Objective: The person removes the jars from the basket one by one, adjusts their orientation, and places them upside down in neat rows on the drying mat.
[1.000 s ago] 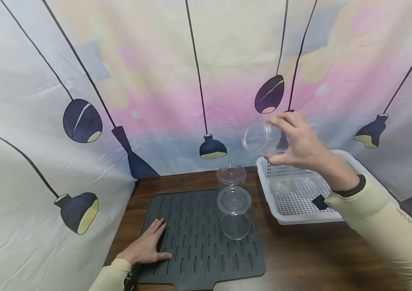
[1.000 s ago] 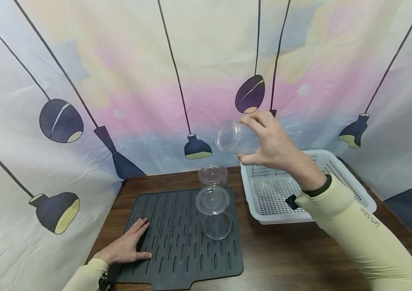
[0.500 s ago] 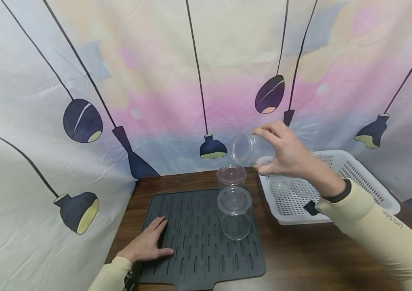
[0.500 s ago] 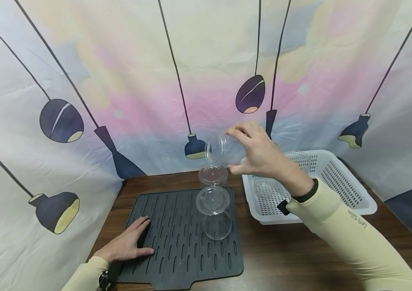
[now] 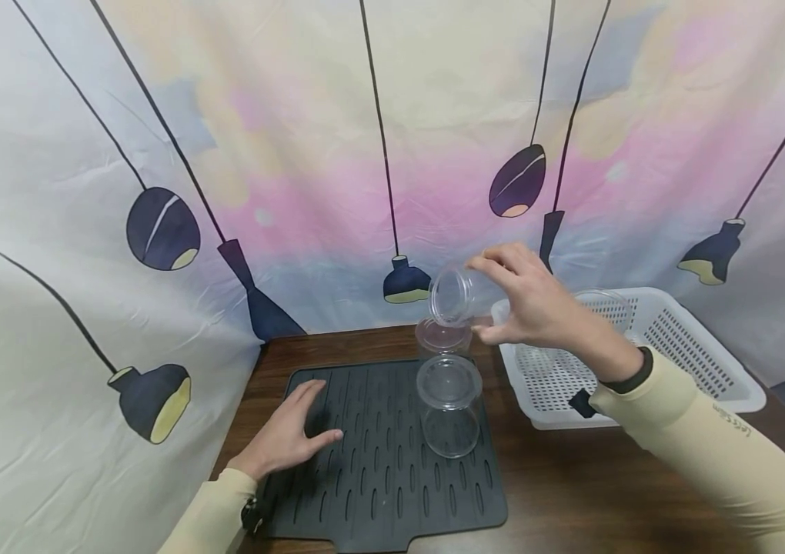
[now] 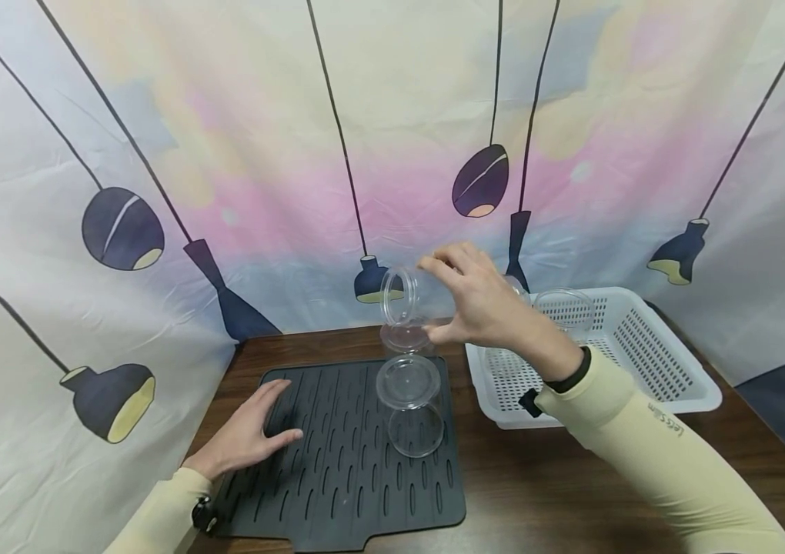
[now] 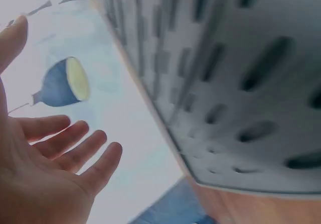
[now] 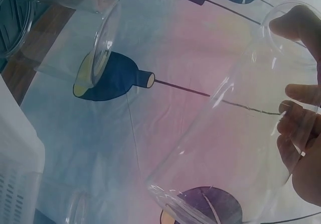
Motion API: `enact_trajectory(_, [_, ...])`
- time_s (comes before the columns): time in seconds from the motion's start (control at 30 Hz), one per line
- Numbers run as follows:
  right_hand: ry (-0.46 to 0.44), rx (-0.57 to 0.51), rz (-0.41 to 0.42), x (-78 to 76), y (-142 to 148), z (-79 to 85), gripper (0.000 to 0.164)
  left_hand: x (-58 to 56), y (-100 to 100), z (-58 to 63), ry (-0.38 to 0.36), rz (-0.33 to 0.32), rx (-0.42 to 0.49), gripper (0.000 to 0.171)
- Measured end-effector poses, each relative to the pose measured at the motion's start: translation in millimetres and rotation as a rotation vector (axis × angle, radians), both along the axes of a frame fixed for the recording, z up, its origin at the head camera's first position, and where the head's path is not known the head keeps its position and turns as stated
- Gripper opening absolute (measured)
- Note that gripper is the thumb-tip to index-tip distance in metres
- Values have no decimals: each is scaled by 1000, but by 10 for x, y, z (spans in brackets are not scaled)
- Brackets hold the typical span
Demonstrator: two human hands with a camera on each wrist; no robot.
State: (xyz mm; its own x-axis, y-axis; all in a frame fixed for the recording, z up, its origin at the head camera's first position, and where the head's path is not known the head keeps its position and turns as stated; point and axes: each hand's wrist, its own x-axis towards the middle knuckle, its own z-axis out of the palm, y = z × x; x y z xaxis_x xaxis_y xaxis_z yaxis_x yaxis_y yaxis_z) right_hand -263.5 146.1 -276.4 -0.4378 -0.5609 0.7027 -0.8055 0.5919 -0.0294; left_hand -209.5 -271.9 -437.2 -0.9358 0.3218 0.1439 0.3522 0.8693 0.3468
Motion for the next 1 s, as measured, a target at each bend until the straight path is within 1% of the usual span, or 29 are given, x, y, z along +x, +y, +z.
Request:
enact_trajectory(0.17, [2, 9, -14, 18, -19, -14, 81, 21, 161, 194, 42, -63, 73, 94])
enact_trajectory(0.27, [18, 13, -15, 19, -25, -22, 82, 11, 271, 305, 61, -89, 100, 93])
enact_trajectory(0.4, [25, 27, -23, 20, -42, -33, 81, -51, 416, 439, 84, -121, 134, 91])
enact_trajectory(0.57, [15, 37, -33, 17, -60, -58, 81, -139, 577, 603, 115, -181, 180, 89])
enact_trajectory(0.77, [13, 42, -32, 4, -62, -82, 81, -234, 758, 800, 130, -227, 218, 88])
enact_trajectory(1.0, [-3, 59, -40, 14, -58, -97, 83, -283, 931, 953, 149, -262, 224, 88])
